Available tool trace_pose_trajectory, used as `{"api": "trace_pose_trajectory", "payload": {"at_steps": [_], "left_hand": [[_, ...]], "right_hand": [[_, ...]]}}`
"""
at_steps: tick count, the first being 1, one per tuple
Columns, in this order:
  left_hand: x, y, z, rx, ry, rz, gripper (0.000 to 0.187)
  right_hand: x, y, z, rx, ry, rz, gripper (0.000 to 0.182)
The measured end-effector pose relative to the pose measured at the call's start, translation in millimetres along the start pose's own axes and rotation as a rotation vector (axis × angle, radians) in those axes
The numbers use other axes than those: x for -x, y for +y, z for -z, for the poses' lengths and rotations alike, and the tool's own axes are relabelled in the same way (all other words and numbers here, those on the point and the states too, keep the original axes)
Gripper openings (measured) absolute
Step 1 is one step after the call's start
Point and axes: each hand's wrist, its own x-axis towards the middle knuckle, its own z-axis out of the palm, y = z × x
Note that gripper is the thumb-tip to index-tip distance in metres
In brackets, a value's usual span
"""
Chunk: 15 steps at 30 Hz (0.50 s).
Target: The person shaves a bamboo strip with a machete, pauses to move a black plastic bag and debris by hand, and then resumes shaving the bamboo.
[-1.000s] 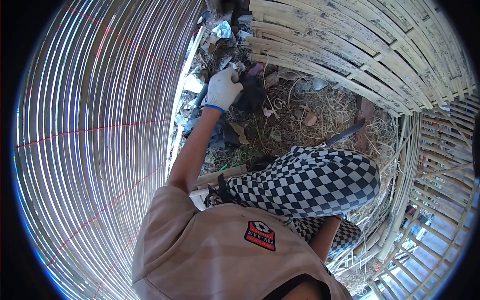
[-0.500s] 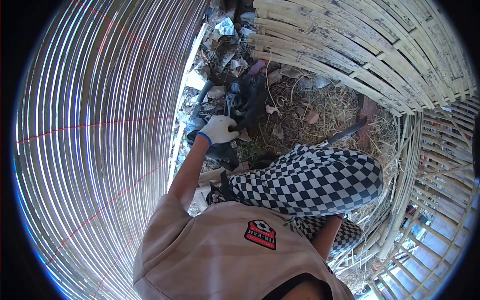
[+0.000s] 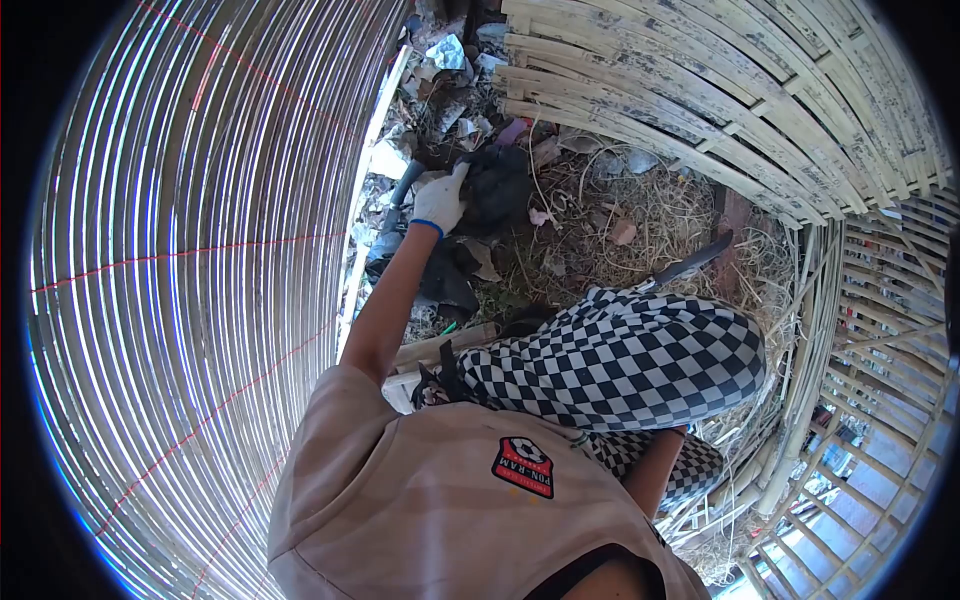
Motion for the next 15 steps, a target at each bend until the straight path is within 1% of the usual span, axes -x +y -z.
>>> {"api": "trace_pose_trajectory", "payload": {"at_steps": [4,7,10,13,15], "left_hand": [[-13.5,0.4,4.8,0.005,0.033,-0.019,0.066],[-23.9,1.7,7.6,0.093,0.113,-0.086,0.063],[-39.4,-13.9,-14.0,0.203,0.266,-0.25,0.054],[-41.5,-3.0,-20.7,-0.006,0.077,-0.032,0.053],[-46.1,-8.7,-44.5,-0.084,0.009,0.107,0.052]], "right_hand": [[1.3,-1.6,-1.0,0.007,0.002,0.002,0.059],[2.5,-1.5,-2.0,0.013,0.003,0.008,0.06],[4.9,-2.3,-3.4,0.021,0.006,0.012,0.06],[6.4,-3.5,-7.3,0.031,0.003,0.015,0.061],[8.9,-6.6,-11.7,0.042,0.005,0.038,0.061]]}}
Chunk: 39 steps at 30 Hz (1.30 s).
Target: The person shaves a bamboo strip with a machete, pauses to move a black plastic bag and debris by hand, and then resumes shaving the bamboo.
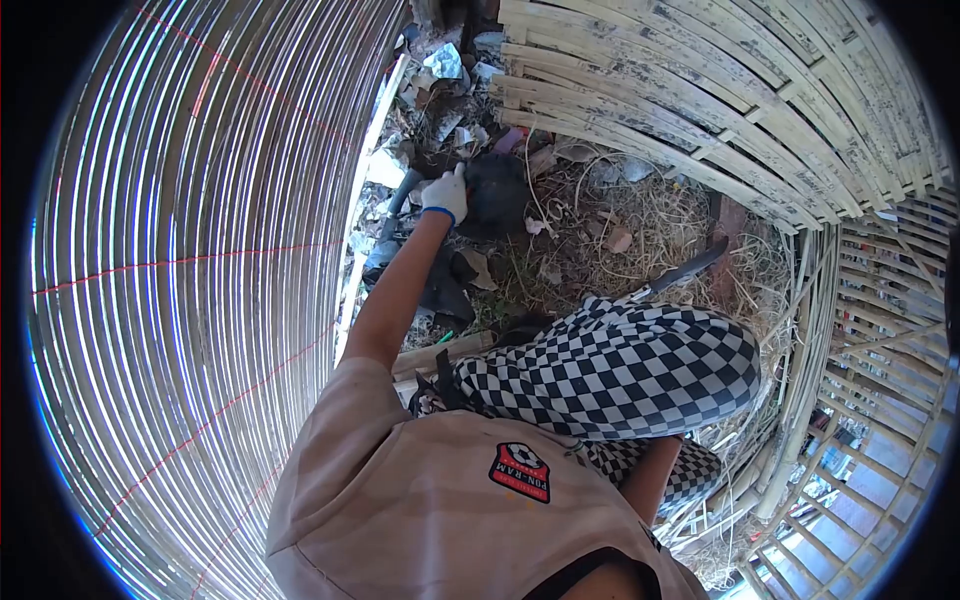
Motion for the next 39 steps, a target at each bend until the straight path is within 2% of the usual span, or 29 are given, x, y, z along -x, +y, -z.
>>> {"api": "trace_pose_trajectory", "payload": {"at_steps": [1,7,10,15,16,17,18,20,23,24,25,26,28,29,31,34,35,37,38,39], "left_hand": [[-3.3,1.3,-4.5,-0.04,-0.035,0.066,0.052],[-5.5,8.4,25.8,-0.015,-0.15,0.013,0.058],[-0.2,4.4,29.8,0.177,-0.185,0.018,0.064],[39.9,-15.9,44.9,0.68,-0.015,0.137,0.071],[50.3,-19.6,49.4,0.806,-0.002,0.159,0.073],[65.2,-13.0,69.4,0.906,-0.04,0.212,0.072],[78.8,-13.6,77.0,0.973,0.015,0.2,0.071],[103.3,-16.7,85.0,1.107,0.13,0.169,0.069],[119.5,-33.7,80.7,1.599,0.12,0.27,0.054],[126.3,-33.0,84.9,1.76,0.117,0.323,0.05],[137.2,-27.6,98.5,1.934,0.093,0.248,0.047],[144.5,-20.6,109.7,2.033,0.059,0.196,0.048],[153.3,-6.1,122.9,2.227,-0.009,0.081,0.052],[153.3,-5.5,119.6,2.22,0.002,0.094,0.059],[152.7,0.8,123.7,2.2,-0.034,0.094,0.067],[146.4,17.2,129.7,2.221,-0.111,0.085,0.073],[145.5,24.3,131.9,2.236,-0.137,0.079,0.075],[143.8,41.0,138.3,2.315,-0.223,0.086,0.077],[143.3,50.8,141.6,2.354,-0.273,0.091,0.079],[143.3,63.7,147.9,2.311,-0.282,0.09,0.062]], "right_hand": [[2.3,-2.4,-3.2,0.011,0.001,0.008,0.061],[30.6,-29.4,-28.9,0.236,0.052,0.119,0.062],[42.9,-64.1,-42.0,0.429,0.129,0.192,0.063],[22.0,-133.9,-13.0,0.742,0.306,0.265,0.064],[-12.0,-127.6,17.5,0.757,0.384,0.316,0.073],[-9.4,-133.8,31.3,0.703,0.364,0.449,0.07],[-4.1,-145.9,43.6,0.764,0.394,0.398,0.059],[-33.0,-144.0,93.8,0.877,0.423,0.702,0.045],[-46.6,-157.3,149.0,1.327,0.605,0.922,0.036],[-41.2,-161.9,152.5,1.323,0.645,0.858,0.035],[-27.0,-169.4,151.2,1.318,0.682,0.795,0.035],[-19.0,-173.4,150.5,1.312,0.718,0.731,0.034],[-10.7,-179.4,150.3,1.317,0.752,0.742,0.034],[-3.9,-183.8,147.5,1.359,0.78,0.717,0.035],[-2.1,-187.3,144.1,1.412,0.811,0.655,0.037],[-49.0,-186.3,160.7,1.309,0.776,0.816,0.039],[-64.1,-199.4,160.4,1.382,0.749,0.697,0.045],[-79.0,-238.5,128.9,1.297,0.682,0.518,0.055],[-117.9,-243.9,133.1,1.394,0.752,0.679,0.066],[-151.2,-247.6,138.6,1.489,0.823,0.848,0.079]]}}
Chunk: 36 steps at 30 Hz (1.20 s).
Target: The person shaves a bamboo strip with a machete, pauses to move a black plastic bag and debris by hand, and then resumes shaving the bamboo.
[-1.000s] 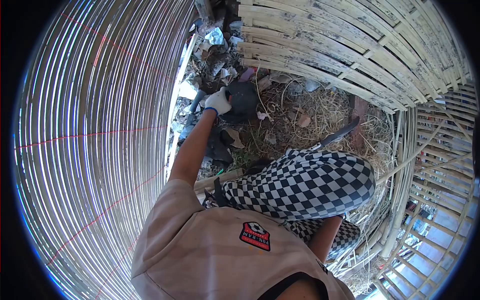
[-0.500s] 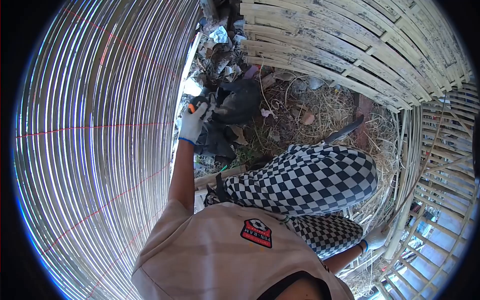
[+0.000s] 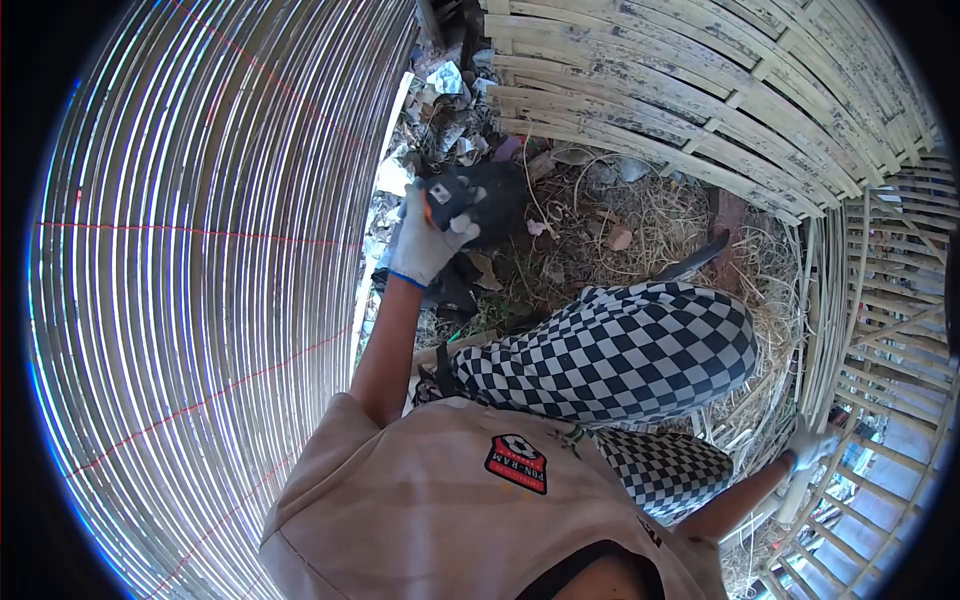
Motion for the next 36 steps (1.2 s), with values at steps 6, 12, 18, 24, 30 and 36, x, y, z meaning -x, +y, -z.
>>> {"api": "trace_pose_trajectory", "payload": {"at_steps": [6,12,18,24,30,36], "left_hand": [[-38.5,-62.1,-41.2,-0.75,-0.141,0.042,0.03],[-66.8,-157.4,-110.8,-1.117,-0.486,0.372,0.045],[-83.7,-234.3,-60.1,-0.999,-0.91,0.635,0.036],[-82.3,-188.6,-52.2,-1.066,-0.659,0.721,0.053],[-58.5,-119.9,-20.8,-1.007,-0.336,0.661,0.067],[-29.2,-97.5,3.0,-1.139,-0.161,0.639,0.073]], "right_hand": [[-0.6,-189.9,71.2,-0.796,-0.306,0.272,0.071],[214.8,-346.0,91.9,-2.05,-1.698,0.177,0.053],[246.2,-333.7,70.8,-1.176,-1.28,0.567,0.045],[81.4,-49.8,-58.3,-0.438,-1.277,0.821,0.056],[-20.5,248.7,-97.0,0.832,-1.436,0.744,0.058],[2.9,240.3,-88.4,0.67,-1.332,0.525,0.059]]}}
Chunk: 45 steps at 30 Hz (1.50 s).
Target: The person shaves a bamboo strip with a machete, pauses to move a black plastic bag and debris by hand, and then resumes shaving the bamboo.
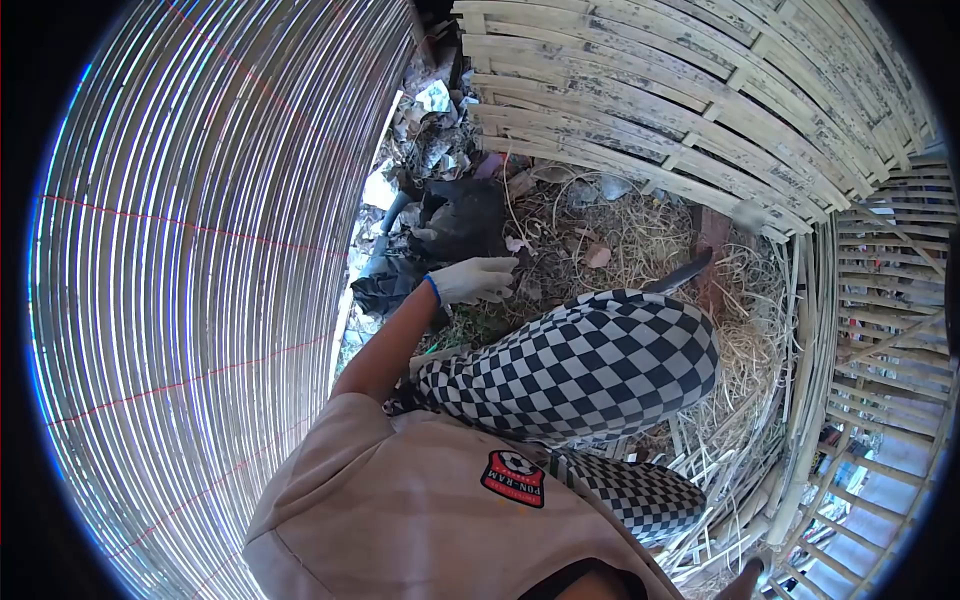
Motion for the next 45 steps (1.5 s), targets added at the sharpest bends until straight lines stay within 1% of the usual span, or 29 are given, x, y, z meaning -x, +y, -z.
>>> {"api": "trace_pose_trajectory", "payload": {"at_steps": [3,4,5,6,8,10,11,12,13,15,17,19,21,23,25,26,28,29,32,35,36,37,38,39,40,42,43,44,45], "left_hand": [[-6.4,-14.4,-0.3,0.0,-0.022,-0.072,0.074],[-5.1,-14.3,-1.8,-0.025,-0.027,-0.074,0.074],[-1.9,-13.0,-2.4,-0.129,-0.002,-0.113,0.071],[1.7,-9.6,-4.0,-0.234,0.022,-0.152,0.067],[11.0,-2.2,-10.2,-0.435,0.053,-0.18,0.061],[18.4,3.2,-7.2,-0.625,0.066,-0.164,0.054],[20.5,-0.9,-4.6,-0.68,0.079,-0.164,0.052],[22.4,-3.6,0.6,-0.739,0.093,-0.165,0.05],[23.3,-4.6,5.2,-0.802,0.105,-0.165,0.048],[19.8,-8.9,9.2,-0.868,0.177,-0.194,0.048],[8.2,-21.7,16.4,-0.913,0.263,-0.306,0.046],[6.8,-13.5,15.9,-0.902,0.31,-0.399,0.042],[-22.6,-43.1,36.7,-0.745,0.322,-0.528,0.043],[-68.9,-82.0,64.9,-0.515,0.254,-0.622,0.045],[-86.9,-40.0,50.5,-0.775,0.185,-0.542,0.048],[-94.5,-21.9,40.3,-0.9,0.155,-0.5,0.05],[-108.8,2.5,20.2,-1.153,0.103,-0.413,0.054],[-118.4,8.1,11.0,-1.148,0.145,-0.59,0.057],[-142.5,32.1,-40.6,-1.137,0.081,-0.582,0.054],[-175.9,14.3,-100.0,-1.177,-0.024,-0.558,0.054],[-182.3,7.6,-121.3,-1.138,-0.008,-0.452,0.061],[-185.4,3.3,-138.4,-1.1,0.012,-0.348,0.068],[-179.5,7.0,-149.4,-1.09,0.048,-0.35,0.059],[-183.5,0.9,-152.0,-1.091,0.089,-0.4,0.058],[-191.8,-11.6,-153.0,-1.09,0.129,-0.449,0.057],[-198.1,-21.4,-154.1,-1.1,0.245,-0.529,0.048],[-201.9,-21.8,-155.3,-1.106,0.244,-0.495,0.046],[-206.4,-22.3,-155.7,-1.114,0.244,-0.461,0.045],[-208.1,-22.8,-156.0,-1.124,0.242,-0.424,0.043]], "right_hand": [[-46.0,-34.5,2.2,-0.087,0.139,0.148,0.059],[-62.8,-62.3,10.0,-0.204,0.229,0.259,0.06],[-27.9,-113.1,41.9,-0.603,0.257,0.447,0.051],[-60.7,-151.0,44.6,-0.695,0.304,0.545,0.043],[-3.9,-238.2,132.2,-0.401,-0.012,0.581,0.044],[45.0,-298.6,193.0,-0.036,-0.009,0.424,0.051],[-11.1,-318.9,196.2,0.288,0.061,0.57,0.062],[-12.1,-338.8,205.6,0.296,0.352,0.466,0.055],[22.0,-365.4,229.8,0.209,0.481,0.402,0.042],[71.0,-417.1,267.3,0.01,0.684,0.431,0.033],[91.5,-460.5,287.4,-0.29,0.784,0.615,0.046],[111.0,-494.4,298.8,-0.516,0.703,0.763,0.061],[90.8,-532.9,288.5,-0.568,0.598,0.884,0.071],[106.2,-559.7,280.7,-0.658,0.517,0.797,0.079],[118.8,-587.8,267.3,-0.729,0.669,0.452,0.09],[123.6,-591.2,269.1,-0.836,0.564,0.439,0.092],[102.7,-614.9,253.5,-1.115,0.569,0.433,0.081],[98.5,-623.9,249.9,-1.164,0.59,0.387,0.078],[101.1,-626.9,241.0,-1.293,0.672,0.547,0.068],[78.6,-603.1,232.4,-1.47,0.393,0.987,0.055],[85.1,-580.4,235.3,-1.444,0.304,0.975,0.043],[88.4,-559.7,237.2,-1.294,0.492,0.797,0.04],[92.3,-539.8,240.1,-1.135,0.666,0.622,0.038],[104.1,-517.1,246.8,-1.1,0.658,0.408,0.034],[103.2,-498.3,245.7,-0.981,0.719,0.326,0.035],[72.9,-472.6,224.0,-1.055,0.953,0.134,0.026],[63.4,-457.9,217.9,-1.068,1.193,0.02,0.022],[45.6,-437.5,216.7,-1.203,1.216,-0.137,0.02],[47.3,-411.9,209.6,-1.303,1.418,-0.141,0.02]]}}
